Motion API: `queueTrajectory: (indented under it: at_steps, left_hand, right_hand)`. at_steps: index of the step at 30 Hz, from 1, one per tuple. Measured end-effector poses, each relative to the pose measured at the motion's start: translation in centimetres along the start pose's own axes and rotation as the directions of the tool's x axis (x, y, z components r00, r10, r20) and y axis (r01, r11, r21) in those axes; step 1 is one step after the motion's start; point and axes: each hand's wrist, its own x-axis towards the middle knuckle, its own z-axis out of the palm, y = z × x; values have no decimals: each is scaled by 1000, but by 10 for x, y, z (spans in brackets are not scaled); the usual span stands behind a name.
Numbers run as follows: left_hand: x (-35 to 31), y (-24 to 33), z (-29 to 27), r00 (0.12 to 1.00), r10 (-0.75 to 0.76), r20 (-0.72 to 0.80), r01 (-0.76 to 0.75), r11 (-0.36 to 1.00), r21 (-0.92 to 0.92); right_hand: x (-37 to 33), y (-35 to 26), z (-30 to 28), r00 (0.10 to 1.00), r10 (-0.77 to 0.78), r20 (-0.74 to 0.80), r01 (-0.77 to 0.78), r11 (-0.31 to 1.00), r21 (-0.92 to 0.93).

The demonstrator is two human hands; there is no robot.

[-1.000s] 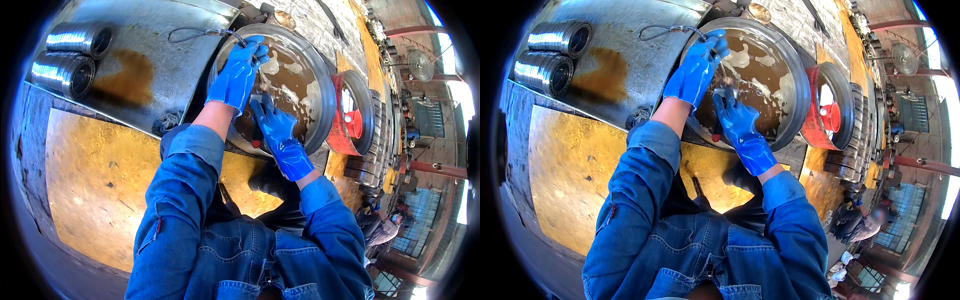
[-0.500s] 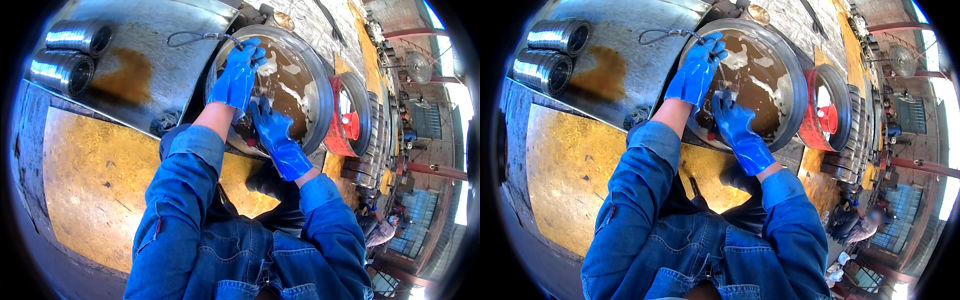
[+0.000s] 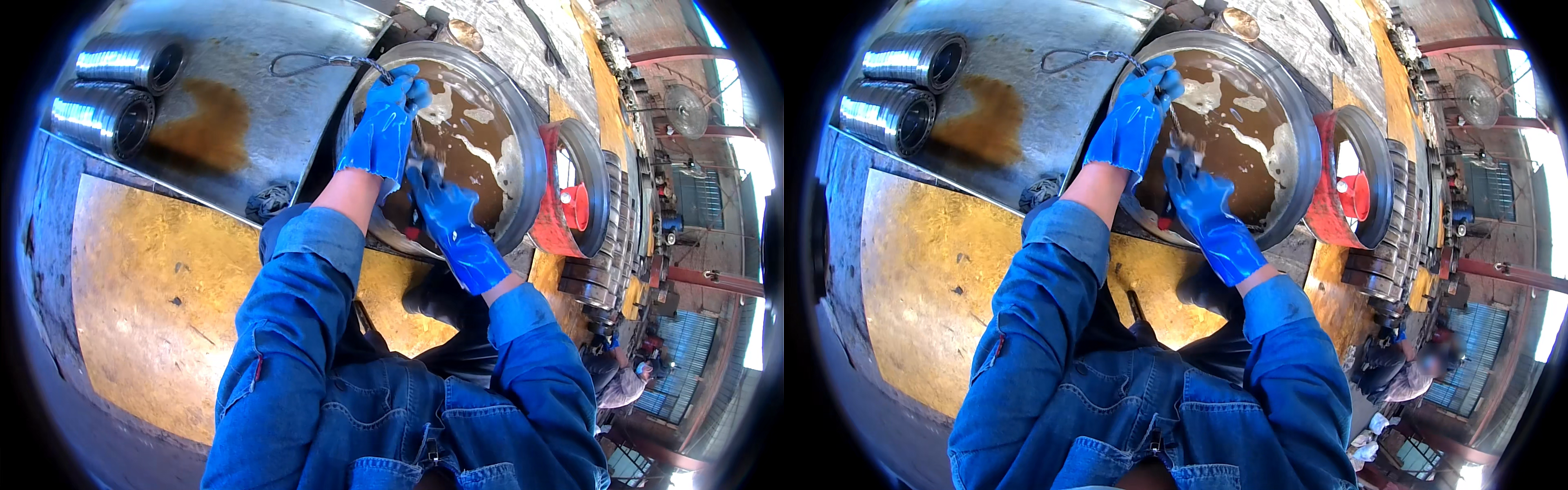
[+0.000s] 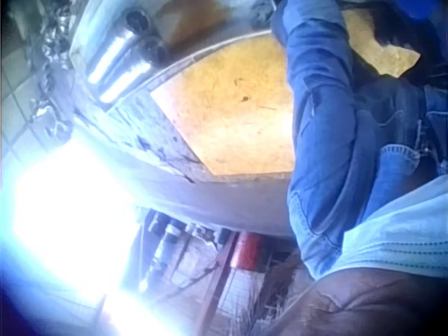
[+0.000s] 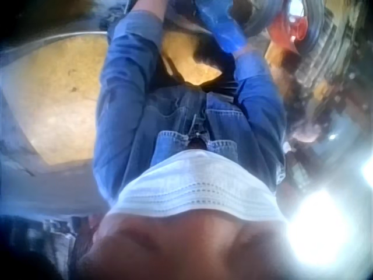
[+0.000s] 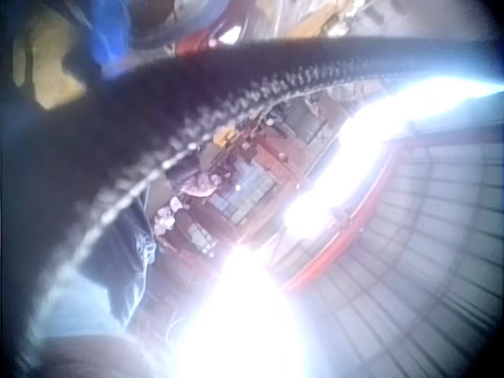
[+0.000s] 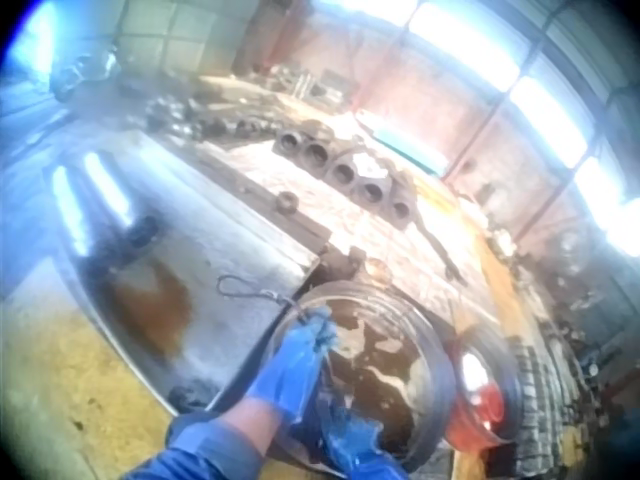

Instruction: The person uses a brush to scrub a metal cable submerged in a bucket of dark liquid. They repeatedly dip the cable into the liquid and scrub it with the brush to remove dirt or grime.

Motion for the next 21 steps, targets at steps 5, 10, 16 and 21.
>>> queueTrajectory:
  at_steps: [5, 10, 16, 21]
  left_hand:
    - [4, 11, -18, 998, 56, 20, -55, 998, -8]
    - [-7, 12, -2, 986, 79, -145, -66, 994, 88]
    - [-15, 11, 8, 991, 29, -134, -14, 993, 114]
    - [5, 22, -11, 916, 66, -395, 143, 867, 477]
  right_hand:
    - [-36, -5, 16, 887, 106, 449, -184, 974, 133]
    - [-1, -23, -16, 997, 55, 62, -62, 991, 121]
    - [-19, -6, 12, 852, 252, 459, -320, 945, 75]
    - [-24, -12, 10, 546, 328, 771, -628, 769, 117]
